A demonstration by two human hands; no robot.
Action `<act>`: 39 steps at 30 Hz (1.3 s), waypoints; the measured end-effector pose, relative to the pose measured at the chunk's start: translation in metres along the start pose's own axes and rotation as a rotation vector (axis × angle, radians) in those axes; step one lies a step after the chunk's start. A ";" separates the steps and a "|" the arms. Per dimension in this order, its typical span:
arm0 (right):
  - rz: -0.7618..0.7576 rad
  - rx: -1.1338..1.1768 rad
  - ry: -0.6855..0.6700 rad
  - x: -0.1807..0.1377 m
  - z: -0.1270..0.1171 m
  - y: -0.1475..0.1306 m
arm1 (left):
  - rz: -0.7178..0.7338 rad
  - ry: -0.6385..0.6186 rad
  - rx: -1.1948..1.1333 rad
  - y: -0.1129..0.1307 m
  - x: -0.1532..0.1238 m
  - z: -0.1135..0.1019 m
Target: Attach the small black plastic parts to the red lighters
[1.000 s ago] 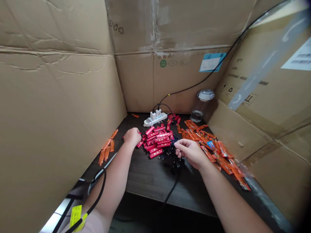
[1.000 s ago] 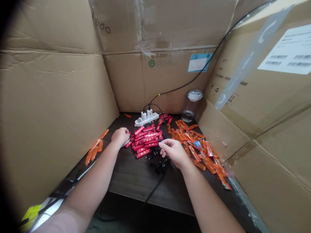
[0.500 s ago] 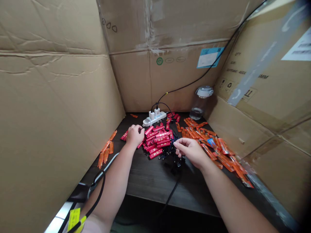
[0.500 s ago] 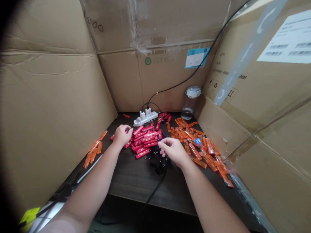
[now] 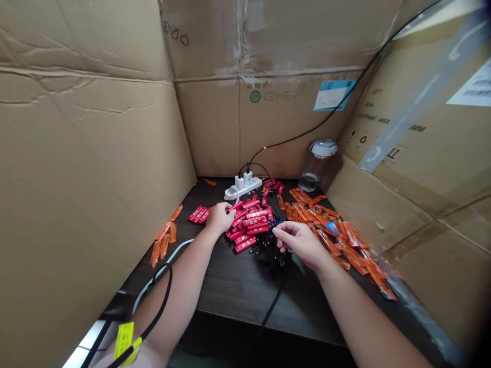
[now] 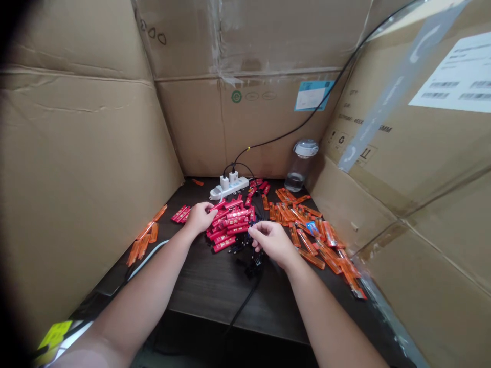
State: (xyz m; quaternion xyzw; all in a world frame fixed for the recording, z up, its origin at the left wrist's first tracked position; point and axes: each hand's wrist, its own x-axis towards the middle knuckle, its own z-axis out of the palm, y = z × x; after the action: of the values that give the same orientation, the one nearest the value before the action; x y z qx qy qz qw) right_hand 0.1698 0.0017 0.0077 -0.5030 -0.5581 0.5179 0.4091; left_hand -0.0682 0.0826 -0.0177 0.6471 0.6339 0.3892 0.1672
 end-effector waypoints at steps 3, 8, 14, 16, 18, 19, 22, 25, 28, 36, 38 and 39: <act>-0.009 0.011 0.022 0.001 -0.001 0.002 | 0.008 0.084 -0.107 0.008 -0.004 0.000; -0.022 -0.170 0.091 0.005 -0.007 0.004 | -0.111 0.056 -0.798 0.030 -0.017 0.001; -0.133 -0.472 0.057 0.007 -0.015 0.003 | -0.107 -0.121 -1.170 0.056 -0.039 -0.005; -0.147 -0.551 -0.010 0.006 -0.014 0.006 | -0.132 -0.170 -1.209 0.061 -0.044 -0.007; -0.182 -0.651 -0.083 0.005 -0.010 0.010 | -0.185 -0.240 -1.268 0.063 -0.047 -0.007; -0.206 -0.706 -0.117 0.004 -0.008 0.013 | -0.211 -0.286 -1.301 0.063 -0.048 -0.007; -0.271 -0.851 -0.171 0.002 -0.001 0.018 | -0.256 -0.432 -1.392 0.064 -0.050 -0.005; -0.306 -0.929 -0.176 0.002 0.003 0.021 | -0.248 -0.544 -1.430 0.065 -0.053 -0.004; -0.317 -0.964 -0.209 0.002 0.004 0.023 | -0.251 -0.603 -1.430 0.067 -0.055 -0.004; -0.280 -1.153 -0.243 -0.003 0.011 0.013 | -0.254 -0.589 -1.407 0.069 -0.059 -0.002; -0.298 -1.210 -0.241 -0.005 0.013 0.009 | -0.210 -0.567 -1.300 0.070 -0.061 0.000; -0.314 -1.234 -0.241 -0.006 0.014 0.008 | -0.178 -0.565 -1.242 0.070 -0.061 0.001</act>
State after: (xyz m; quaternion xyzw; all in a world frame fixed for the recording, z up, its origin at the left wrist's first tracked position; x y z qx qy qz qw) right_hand 0.1579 -0.0069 -0.0014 -0.4964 -0.8621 0.0891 0.0500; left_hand -0.0127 0.0150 0.0136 0.4533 0.2763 0.4815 0.6974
